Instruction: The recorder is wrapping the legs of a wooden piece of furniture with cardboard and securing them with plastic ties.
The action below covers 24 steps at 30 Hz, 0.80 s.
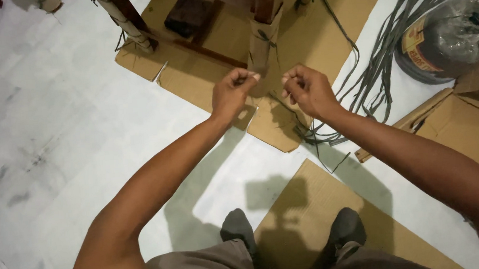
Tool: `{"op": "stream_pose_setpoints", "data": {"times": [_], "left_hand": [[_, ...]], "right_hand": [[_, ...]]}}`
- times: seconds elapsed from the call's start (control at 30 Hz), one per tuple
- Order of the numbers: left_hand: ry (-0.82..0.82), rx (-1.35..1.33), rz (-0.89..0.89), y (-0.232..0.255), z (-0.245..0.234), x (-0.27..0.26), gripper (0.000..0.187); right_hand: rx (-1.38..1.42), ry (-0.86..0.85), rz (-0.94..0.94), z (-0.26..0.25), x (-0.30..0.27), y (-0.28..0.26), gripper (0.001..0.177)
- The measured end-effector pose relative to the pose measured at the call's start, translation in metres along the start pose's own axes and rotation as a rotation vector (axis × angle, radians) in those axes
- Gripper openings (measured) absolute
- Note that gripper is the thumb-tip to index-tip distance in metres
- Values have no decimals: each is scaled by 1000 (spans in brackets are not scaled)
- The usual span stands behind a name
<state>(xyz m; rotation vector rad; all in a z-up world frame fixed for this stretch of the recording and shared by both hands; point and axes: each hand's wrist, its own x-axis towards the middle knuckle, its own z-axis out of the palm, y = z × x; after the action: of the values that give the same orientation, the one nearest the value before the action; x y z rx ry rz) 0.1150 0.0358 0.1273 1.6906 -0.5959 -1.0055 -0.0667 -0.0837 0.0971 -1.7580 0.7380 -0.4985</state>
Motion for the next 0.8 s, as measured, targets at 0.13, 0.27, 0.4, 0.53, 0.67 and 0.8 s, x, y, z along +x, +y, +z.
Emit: {"op": "stream_pose_setpoints", "data": {"times": [0.13, 0.27, 0.4, 0.53, 0.67, 0.8], "left_hand": [[33, 28, 185, -46, 13, 33, 22], [-42, -74, 290, -49, 18, 37, 18], [-176, -269, 197, -53, 21, 42, 14], [-210, -402, 48, -45, 23, 41, 12], [-156, -207, 193, -55, 21, 49, 16], [-110, -41, 161, -36, 13, 30, 21]], "right_hand": [[-12, 1, -3, 9, -2, -11, 19], [20, -12, 58, 19, -2, -11, 18], [44, -1, -11, 30, -7, -9, 16], [30, 17, -6, 36, -8, -13, 16], [-9, -7, 18, 35, -7, -15, 16], [-218, -39, -110, 26, -9, -16, 19]]}}
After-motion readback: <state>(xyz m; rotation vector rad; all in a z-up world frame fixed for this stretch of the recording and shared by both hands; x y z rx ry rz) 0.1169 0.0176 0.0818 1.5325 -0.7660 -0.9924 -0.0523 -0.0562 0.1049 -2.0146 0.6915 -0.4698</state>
